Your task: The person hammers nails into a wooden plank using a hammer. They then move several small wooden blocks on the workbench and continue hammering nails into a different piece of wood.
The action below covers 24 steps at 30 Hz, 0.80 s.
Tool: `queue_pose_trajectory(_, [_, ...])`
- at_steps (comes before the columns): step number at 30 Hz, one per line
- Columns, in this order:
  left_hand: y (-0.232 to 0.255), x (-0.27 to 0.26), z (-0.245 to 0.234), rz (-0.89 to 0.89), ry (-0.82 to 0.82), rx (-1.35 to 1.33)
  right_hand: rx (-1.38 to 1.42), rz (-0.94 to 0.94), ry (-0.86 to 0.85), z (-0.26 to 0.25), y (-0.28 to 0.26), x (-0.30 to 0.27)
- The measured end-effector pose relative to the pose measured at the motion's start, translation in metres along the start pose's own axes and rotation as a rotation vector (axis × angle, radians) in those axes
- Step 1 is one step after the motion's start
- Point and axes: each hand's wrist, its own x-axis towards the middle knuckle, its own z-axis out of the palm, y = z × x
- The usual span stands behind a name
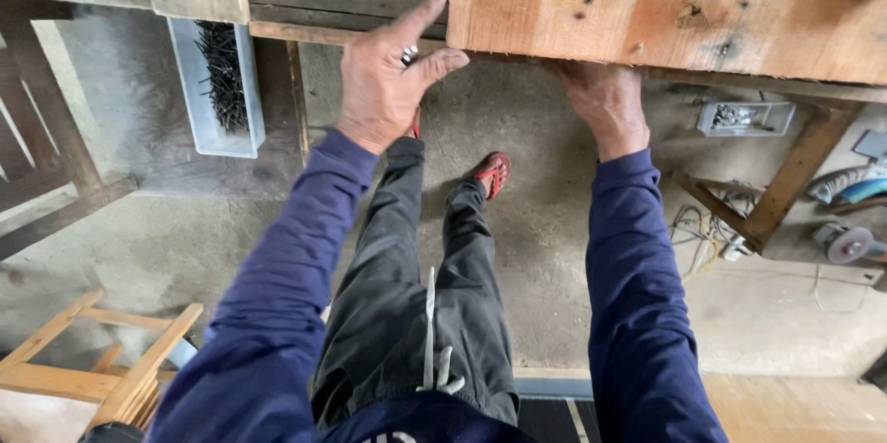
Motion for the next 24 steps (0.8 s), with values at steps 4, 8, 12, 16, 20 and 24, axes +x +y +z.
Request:
queue_pose_trajectory(4, [-0.003, -0.011, 0.024, -0.135, 0.076, -0.081, -0.171, -0.057, 0.018, -0.004, -0.004, 0.006])
queue_pose_trajectory(8, [-0.014, -0.009, 0.034, -0.072, 0.138, -0.264, -0.215, -0.088, 0.118, -0.021, -0.015, 0.021])
queue_pose_trajectory(12, [-0.024, -0.013, 0.021, -0.120, 0.006, -0.234, 0.207, 0.125, 0.012, -0.039, -0.031, 0.030])
queue_pose_trajectory(16, [-0.020, -0.011, 0.015, -0.293, -0.138, -0.592, 0.325, 0.129, -0.008, -0.051, -0.041, 0.037])
queue_pose_trajectory(20, [-0.004, -0.005, 0.011, -0.279, -0.060, -0.504, 0.394, 0.098, 0.050, -0.057, -0.041, 0.041])
queue_pose_trajectory(24, [0.011, 0.006, 0.018, -0.279, 0.097, -0.380, 0.515, 0.170, 0.000, -0.049, -0.034, 0.032])
